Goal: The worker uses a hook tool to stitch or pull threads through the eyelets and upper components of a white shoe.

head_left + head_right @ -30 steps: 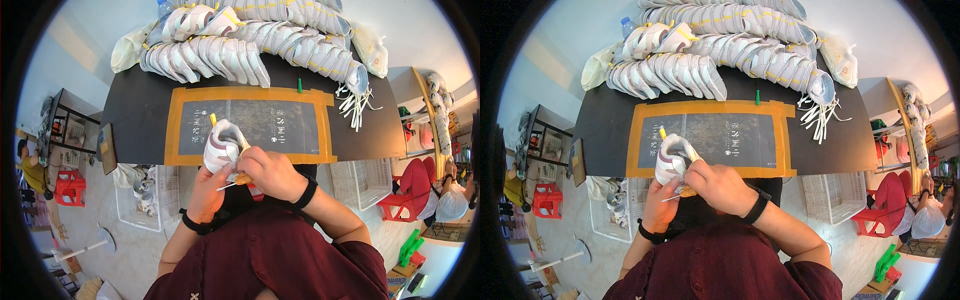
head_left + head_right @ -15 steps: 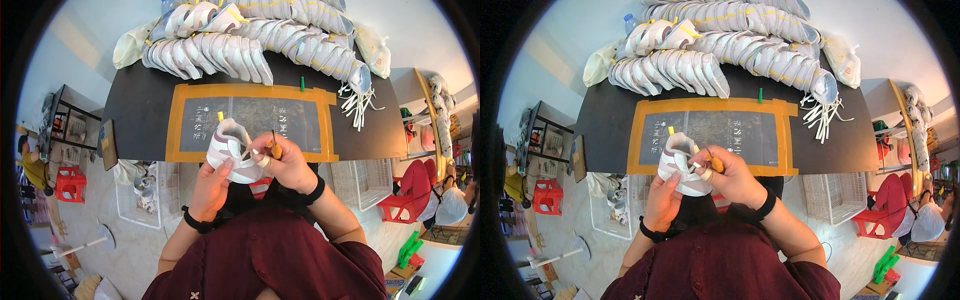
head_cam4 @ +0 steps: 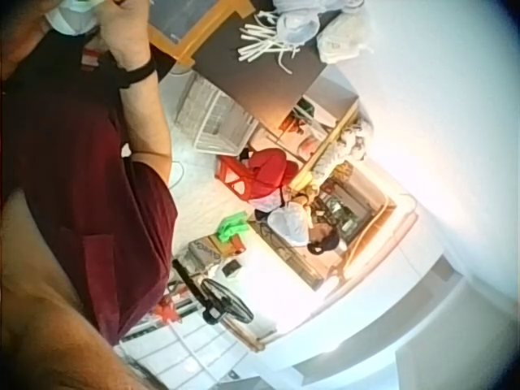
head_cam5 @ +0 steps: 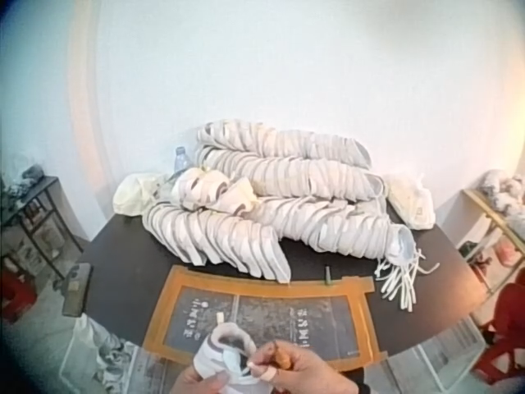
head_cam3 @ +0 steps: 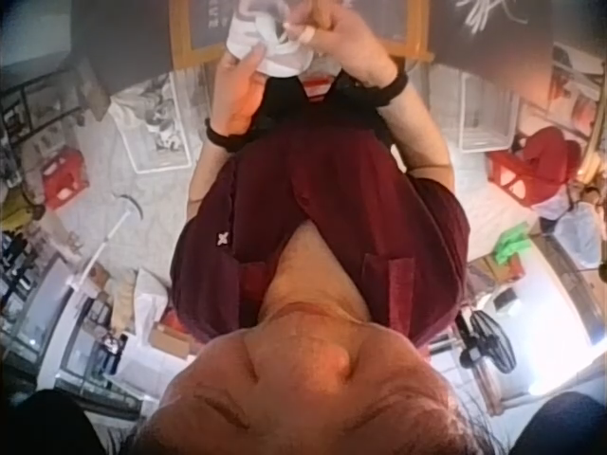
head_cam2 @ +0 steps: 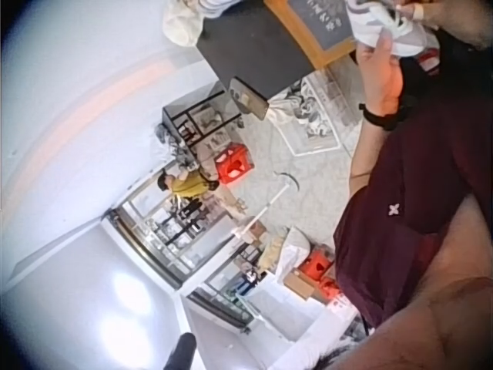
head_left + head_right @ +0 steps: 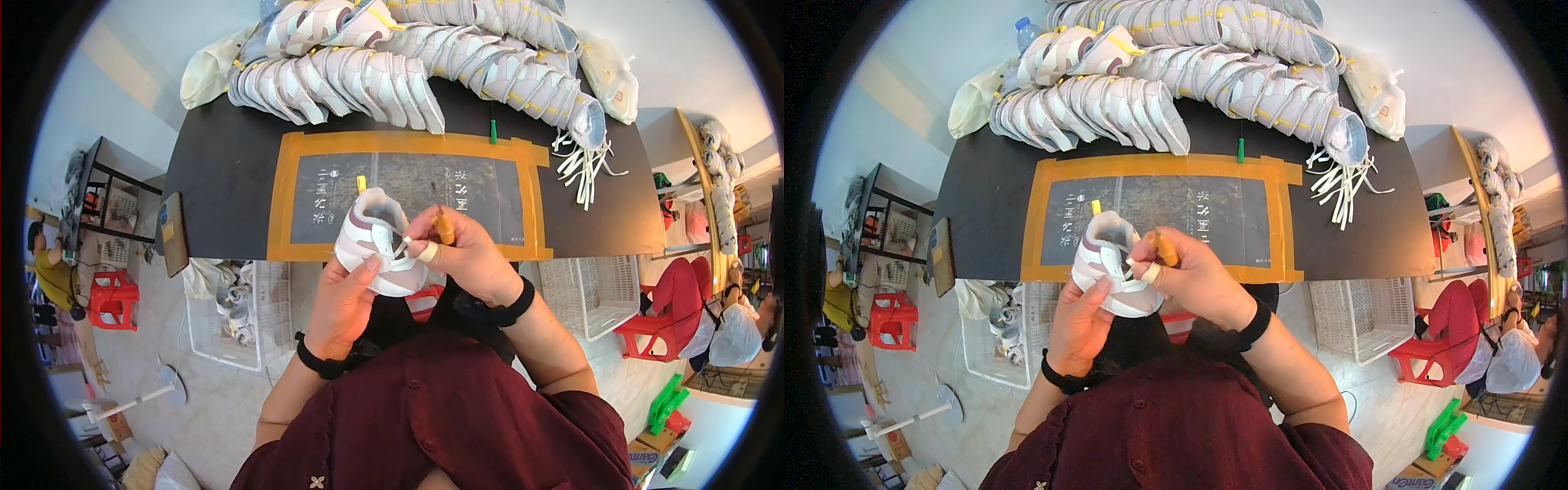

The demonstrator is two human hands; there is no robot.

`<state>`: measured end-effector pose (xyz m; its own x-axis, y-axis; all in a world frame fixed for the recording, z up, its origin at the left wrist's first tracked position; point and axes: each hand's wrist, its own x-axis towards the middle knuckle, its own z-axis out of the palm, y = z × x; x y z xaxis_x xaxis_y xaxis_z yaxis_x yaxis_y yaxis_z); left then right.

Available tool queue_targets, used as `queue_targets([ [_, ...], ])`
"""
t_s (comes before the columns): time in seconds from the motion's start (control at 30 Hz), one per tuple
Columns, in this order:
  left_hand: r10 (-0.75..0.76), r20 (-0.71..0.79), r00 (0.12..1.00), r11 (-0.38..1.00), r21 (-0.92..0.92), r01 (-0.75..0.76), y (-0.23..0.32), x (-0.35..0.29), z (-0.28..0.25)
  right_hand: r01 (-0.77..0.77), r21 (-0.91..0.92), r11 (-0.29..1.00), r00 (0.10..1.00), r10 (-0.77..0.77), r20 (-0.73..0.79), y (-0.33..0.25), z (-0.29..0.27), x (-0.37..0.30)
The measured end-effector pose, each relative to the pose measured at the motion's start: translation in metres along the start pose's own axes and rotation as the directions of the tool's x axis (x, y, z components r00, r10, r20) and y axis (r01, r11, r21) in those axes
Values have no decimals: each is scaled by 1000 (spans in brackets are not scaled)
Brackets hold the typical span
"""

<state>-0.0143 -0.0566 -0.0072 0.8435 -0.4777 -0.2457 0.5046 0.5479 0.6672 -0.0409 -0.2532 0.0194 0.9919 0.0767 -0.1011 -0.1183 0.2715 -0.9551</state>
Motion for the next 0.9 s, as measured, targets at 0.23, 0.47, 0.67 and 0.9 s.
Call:
queue_targets([
  [0.23,-9,-31,999,1000,-17,8,-1,0,-4,81,-394,915,996,-91,-7,6,4,0],
  [0.47,50,2,999,994,102,-50,-2,0,-1,186,-573,798,971,-237,-14,4,9,0],
  [0.67,117,17,993,962,245,-117,1,-4,4,155,-590,792,976,-215,-33,-3,12,-2],
  [0.9,150,30,988,927,344,-151,7,-6,10,196,-552,811,963,-265,-48,-3,14,-4],
])
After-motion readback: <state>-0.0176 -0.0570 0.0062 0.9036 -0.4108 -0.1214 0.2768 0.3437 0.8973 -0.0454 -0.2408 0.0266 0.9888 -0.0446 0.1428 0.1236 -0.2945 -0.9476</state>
